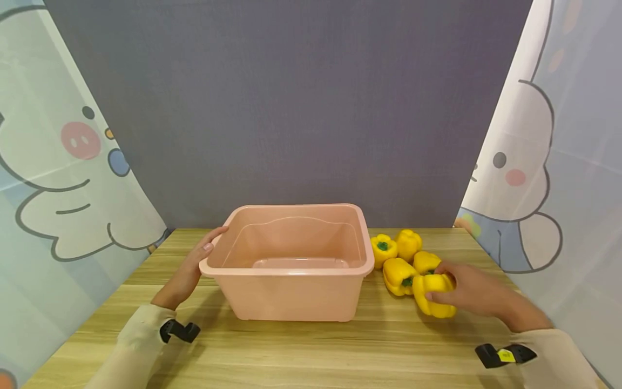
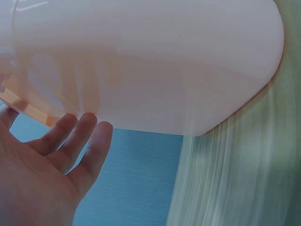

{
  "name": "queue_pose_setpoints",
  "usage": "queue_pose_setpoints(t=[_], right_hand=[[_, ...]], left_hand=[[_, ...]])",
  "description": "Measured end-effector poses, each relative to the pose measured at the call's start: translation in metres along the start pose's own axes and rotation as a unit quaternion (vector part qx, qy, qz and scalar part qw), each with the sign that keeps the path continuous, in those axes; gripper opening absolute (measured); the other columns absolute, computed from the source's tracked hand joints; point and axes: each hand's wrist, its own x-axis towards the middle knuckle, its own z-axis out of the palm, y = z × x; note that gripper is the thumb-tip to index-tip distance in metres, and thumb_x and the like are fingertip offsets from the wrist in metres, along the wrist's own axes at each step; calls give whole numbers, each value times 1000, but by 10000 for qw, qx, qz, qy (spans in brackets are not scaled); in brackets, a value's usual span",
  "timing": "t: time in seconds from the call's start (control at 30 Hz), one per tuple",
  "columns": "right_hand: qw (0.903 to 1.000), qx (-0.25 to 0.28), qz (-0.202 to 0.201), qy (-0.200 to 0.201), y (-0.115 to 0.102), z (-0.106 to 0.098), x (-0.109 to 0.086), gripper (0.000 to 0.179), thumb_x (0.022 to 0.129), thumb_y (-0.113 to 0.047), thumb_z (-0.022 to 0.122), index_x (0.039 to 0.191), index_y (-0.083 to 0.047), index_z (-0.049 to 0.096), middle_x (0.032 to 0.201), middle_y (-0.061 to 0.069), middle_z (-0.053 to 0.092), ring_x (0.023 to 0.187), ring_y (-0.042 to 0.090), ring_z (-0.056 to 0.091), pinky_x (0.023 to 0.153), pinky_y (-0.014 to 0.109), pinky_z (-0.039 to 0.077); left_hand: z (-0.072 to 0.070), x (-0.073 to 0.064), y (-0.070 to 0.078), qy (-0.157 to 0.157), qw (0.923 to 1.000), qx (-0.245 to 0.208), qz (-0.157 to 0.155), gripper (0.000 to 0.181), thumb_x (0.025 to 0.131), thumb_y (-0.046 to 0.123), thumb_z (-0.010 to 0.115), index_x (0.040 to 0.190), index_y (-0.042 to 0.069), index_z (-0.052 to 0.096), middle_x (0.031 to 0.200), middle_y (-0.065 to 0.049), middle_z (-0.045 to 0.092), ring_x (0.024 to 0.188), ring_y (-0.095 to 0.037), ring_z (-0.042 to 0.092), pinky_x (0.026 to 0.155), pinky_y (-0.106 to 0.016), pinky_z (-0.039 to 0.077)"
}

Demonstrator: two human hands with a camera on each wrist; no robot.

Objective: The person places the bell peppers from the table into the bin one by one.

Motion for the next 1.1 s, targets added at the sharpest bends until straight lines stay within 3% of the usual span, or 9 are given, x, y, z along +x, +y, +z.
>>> queue_pose_setpoints(t=[0.3,0.7,0.9,1.1], right_hand=[[9971,304,-123,680,4,-4,1,38,90,-36,74,109,-5,64,91,-2,61,79,8,53,65,27,47],[9885,507,194,1410,2,-3,4,48,94,-36,70,122,2,59,108,16,66,89,25,61,68,28,50],[9837,553,284,1689,4,1,4,42,95,-34,68,119,-1,60,106,15,67,85,17,57,66,27,47],[9764,913,231,1944,3,3,5,36,97,-29,66,119,0,61,106,16,66,82,-1,52,65,23,46]], left_hand=[[0,0,1,-2,10000,10,-1,53,108,36,30,158,18,28,163,-7,20,143,-35,27,106,-61,28],[0,1,-1,96,9999,-55,17,53,108,36,30,157,16,30,163,-6,22,142,-34,29,106,-54,31],[2,1,0,43,9999,-138,26,53,108,37,30,158,17,29,163,-5,21,143,-32,27,107,-56,29],[1,0,0,17,9999,-129,75,53,108,35,30,158,15,29,164,-6,19,144,-34,24,107,-63,26]])
